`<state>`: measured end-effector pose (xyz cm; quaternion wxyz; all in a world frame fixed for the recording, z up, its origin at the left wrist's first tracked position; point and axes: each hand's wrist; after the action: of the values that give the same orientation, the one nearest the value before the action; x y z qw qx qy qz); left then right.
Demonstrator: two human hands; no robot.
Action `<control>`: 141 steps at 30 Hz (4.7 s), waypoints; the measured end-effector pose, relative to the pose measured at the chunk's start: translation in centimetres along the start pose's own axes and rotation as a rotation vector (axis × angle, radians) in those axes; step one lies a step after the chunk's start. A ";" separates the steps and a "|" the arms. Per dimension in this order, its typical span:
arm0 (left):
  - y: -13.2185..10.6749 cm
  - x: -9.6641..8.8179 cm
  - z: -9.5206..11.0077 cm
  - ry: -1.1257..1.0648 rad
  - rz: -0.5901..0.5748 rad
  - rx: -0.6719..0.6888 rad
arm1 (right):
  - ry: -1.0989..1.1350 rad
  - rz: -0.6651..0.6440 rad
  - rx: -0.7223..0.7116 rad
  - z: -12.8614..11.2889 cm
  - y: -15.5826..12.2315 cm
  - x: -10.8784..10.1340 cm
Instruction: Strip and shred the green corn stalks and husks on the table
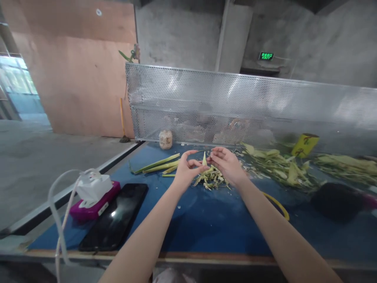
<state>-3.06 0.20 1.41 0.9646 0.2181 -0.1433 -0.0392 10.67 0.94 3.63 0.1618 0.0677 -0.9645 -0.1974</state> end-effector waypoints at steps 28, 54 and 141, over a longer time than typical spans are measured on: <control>0.3 0.3 -0.4 0.031 -0.004 0.017 | -0.207 -0.109 -0.158 0.2 -1.3 -2.0; -0.4 0.4 0.1 0.506 -0.242 0.052 | -0.716 -0.298 0.210 -1.0 -0.6 -3.7; 0.3 -0.2 0.6 0.258 0.005 0.020 | -0.562 -0.093 0.116 -0.2 -1.0 -3.5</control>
<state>-3.41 0.26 1.99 0.9729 0.2305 -0.0187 -0.0069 14.12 0.64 2.39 -0.1251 0.0637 -0.9771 -0.1600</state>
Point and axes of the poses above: each hand's wrist, its own y-axis towards the middle knuckle, its own x-axis out of the palm, z = x × y, and after that the axes turned 3 degrees about z, right-handed
